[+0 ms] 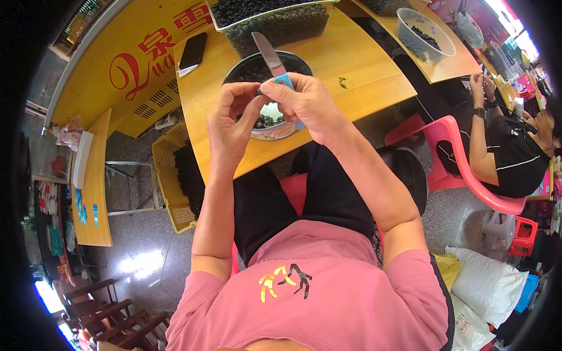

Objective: Peeling small dark fruits, possibly betel nuts, using a small hand knife.

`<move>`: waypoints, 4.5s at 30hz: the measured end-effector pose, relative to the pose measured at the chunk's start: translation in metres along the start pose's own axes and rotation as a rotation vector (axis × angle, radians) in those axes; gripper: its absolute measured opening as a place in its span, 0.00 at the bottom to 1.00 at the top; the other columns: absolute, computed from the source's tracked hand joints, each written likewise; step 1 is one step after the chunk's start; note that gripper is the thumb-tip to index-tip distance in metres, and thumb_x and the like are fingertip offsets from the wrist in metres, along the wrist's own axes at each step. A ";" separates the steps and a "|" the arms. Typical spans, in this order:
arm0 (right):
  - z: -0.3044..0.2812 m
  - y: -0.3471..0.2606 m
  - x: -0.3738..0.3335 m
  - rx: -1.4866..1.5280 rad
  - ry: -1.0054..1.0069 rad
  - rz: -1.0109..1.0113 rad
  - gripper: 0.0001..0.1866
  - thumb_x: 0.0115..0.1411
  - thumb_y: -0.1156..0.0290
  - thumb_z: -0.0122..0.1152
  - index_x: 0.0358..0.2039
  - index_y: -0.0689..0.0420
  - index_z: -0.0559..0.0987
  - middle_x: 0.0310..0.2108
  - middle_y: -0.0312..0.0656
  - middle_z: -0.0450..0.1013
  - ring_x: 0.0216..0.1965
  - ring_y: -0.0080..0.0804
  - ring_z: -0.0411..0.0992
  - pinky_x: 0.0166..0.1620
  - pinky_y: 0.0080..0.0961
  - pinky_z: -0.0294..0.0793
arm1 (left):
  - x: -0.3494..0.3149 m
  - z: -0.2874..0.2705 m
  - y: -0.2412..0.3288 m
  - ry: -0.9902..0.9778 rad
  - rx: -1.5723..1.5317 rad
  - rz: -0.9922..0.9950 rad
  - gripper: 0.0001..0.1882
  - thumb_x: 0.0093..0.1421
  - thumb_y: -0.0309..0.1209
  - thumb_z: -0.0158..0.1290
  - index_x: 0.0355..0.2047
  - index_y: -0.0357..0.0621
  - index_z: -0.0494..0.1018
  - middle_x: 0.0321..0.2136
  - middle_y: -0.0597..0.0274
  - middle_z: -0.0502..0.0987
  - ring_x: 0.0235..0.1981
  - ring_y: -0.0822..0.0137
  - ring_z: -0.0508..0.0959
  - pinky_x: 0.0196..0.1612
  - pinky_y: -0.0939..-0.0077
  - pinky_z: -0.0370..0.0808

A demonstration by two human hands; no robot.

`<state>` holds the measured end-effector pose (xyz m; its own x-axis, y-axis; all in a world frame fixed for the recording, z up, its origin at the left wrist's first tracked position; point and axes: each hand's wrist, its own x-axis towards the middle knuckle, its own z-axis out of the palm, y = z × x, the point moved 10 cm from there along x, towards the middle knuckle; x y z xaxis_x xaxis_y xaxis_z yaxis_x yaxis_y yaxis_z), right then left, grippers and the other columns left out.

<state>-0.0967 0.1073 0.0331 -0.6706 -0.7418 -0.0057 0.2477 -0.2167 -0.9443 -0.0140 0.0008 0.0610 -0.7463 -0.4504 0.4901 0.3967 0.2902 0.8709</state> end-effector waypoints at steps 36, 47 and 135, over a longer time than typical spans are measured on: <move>0.033 -0.066 -0.043 -1.165 0.101 -0.941 0.10 0.56 0.75 0.65 0.39 0.58 0.79 0.27 0.41 0.74 0.25 0.36 0.73 0.27 0.28 0.71 | -0.013 0.009 -0.024 -0.085 -0.625 -0.316 0.10 0.63 0.30 0.56 0.43 0.38 0.73 0.29 0.64 0.76 0.29 0.75 0.73 0.34 0.82 0.70; 0.031 -0.063 -0.041 -1.136 0.017 -1.017 0.11 0.55 0.76 0.64 0.40 0.57 0.80 0.27 0.42 0.74 0.26 0.37 0.73 0.28 0.29 0.73 | -0.016 0.014 -0.030 -0.228 -0.841 -0.407 0.08 0.63 0.27 0.55 0.40 0.37 0.74 0.28 0.61 0.77 0.26 0.72 0.75 0.30 0.80 0.72; 0.014 -0.017 -0.009 -0.144 -0.020 -0.101 0.12 0.62 0.60 0.63 0.30 0.56 0.79 0.20 0.26 0.70 0.19 0.09 0.59 0.22 0.10 0.53 | -0.012 0.003 -0.022 -0.037 -0.558 -0.196 0.09 0.57 0.20 0.60 0.38 0.38 0.74 0.30 0.61 0.80 0.28 0.74 0.78 0.31 0.83 0.74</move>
<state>-0.0850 0.1084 0.0538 -0.6725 -0.7338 0.0966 0.0760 -0.1983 -0.9772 -0.0147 0.0023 0.0359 -0.8484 -0.4180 0.3249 0.4630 -0.2881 0.8382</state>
